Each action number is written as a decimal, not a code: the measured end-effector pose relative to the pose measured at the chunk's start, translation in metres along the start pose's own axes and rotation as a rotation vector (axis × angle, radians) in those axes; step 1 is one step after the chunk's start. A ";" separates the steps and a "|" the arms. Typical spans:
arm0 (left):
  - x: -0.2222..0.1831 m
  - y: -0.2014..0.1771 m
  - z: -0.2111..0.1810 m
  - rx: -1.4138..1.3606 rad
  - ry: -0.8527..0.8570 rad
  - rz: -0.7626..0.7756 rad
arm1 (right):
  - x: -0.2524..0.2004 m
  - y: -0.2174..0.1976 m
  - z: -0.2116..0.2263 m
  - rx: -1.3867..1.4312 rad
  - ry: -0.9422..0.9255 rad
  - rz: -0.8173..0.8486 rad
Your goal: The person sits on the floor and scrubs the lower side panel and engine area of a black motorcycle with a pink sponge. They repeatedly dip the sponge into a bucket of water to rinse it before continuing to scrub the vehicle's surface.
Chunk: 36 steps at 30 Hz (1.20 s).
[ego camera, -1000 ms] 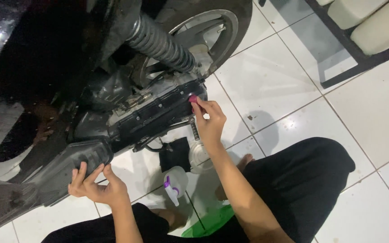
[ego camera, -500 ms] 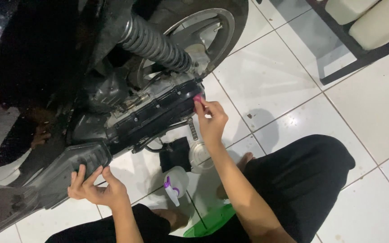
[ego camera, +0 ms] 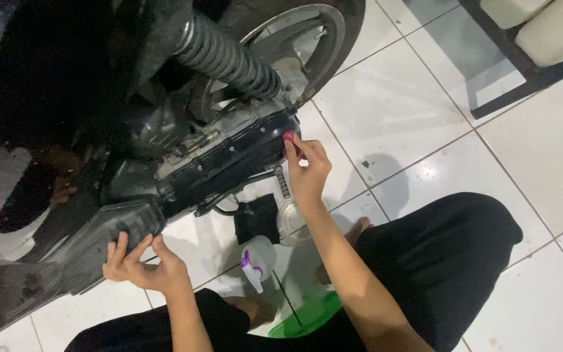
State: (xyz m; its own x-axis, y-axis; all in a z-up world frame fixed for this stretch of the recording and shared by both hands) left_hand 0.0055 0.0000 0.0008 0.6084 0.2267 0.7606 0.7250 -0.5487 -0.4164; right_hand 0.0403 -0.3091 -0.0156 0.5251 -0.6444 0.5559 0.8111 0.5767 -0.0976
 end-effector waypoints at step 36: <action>-0.007 0.002 0.013 0.016 0.007 -0.035 | 0.030 0.003 0.011 -0.152 -0.096 0.220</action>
State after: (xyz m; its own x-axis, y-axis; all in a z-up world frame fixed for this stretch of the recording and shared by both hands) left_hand 0.0068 0.0075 -0.0123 0.5804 0.2398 0.7782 0.7508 -0.5277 -0.3974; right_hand 0.0558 -0.3207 0.0098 0.6716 -0.4573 0.5829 0.7135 0.6110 -0.3428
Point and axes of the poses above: each hand's wrist, its own x-axis towards the middle knuckle, its own y-axis out of the palm, z = x × y, the point moved 1 cm from there along x, towards the middle knuckle, and after that the axes turned 3 degrees about -y, right-handed, at the moved point
